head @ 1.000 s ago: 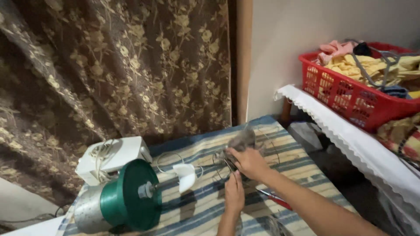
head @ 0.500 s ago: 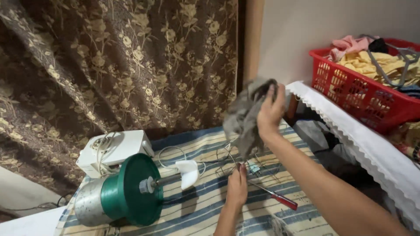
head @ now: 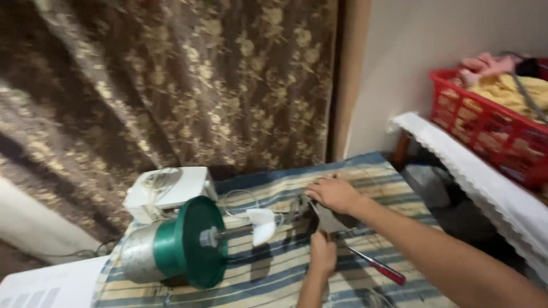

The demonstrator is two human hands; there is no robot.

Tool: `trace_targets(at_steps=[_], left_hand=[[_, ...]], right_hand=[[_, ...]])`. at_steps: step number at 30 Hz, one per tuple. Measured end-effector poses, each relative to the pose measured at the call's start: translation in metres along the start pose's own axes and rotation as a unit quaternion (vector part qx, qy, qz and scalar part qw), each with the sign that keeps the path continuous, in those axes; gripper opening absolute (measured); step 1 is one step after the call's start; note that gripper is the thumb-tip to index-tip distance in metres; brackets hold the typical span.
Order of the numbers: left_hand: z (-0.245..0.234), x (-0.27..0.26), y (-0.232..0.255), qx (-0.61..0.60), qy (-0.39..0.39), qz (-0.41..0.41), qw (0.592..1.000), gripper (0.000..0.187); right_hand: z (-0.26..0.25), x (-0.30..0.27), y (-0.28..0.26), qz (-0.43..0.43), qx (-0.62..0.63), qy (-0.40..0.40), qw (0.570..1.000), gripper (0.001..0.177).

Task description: Repairing and reassembling an electric fan using a screwdriver.

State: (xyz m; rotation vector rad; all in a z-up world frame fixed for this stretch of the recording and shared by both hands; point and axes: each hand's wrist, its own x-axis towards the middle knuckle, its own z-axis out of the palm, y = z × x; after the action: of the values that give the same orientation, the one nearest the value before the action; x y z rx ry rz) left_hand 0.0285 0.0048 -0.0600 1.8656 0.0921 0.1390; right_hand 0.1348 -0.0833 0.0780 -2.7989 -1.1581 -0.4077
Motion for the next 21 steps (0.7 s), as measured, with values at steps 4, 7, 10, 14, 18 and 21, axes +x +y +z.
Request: trace_targets(at_steps=[4,7,10,14,18,21], left_hand=[[-0.01,0.005,-0.001,-0.031,0.023,0.087,0.995,0.036],[-0.01,0.02,-0.052,-0.082,0.085,0.12,0.986,0.047],[-0.023,0.021,-0.019,-0.163,0.051,0.099,0.98,0.054],[-0.034,0.008,0.004,-0.074,0.073,0.038,0.994,0.057],[-0.02,0.007,0.003,-0.113,0.101,-0.002,0.988,0.06],[-0.007,0.006,0.002,-0.109,0.115,-0.006,0.987,0.064]], right_hand=[[-0.03,0.003,0.016,0.005,-0.006,-0.04,0.999,0.041],[0.005,0.004,0.052,-0.061,-0.016,-0.142,0.988,0.039],[-0.02,-0.016,0.07,-0.074,-0.126,-0.181,0.973,0.038],[-0.034,-0.032,0.082,0.083,-0.076,-0.167,0.979,0.034],[-0.055,-0.042,0.101,0.107,-0.021,0.043,0.993,0.029],[-0.088,-0.04,0.09,0.21,-0.024,0.192,0.958,0.038]])
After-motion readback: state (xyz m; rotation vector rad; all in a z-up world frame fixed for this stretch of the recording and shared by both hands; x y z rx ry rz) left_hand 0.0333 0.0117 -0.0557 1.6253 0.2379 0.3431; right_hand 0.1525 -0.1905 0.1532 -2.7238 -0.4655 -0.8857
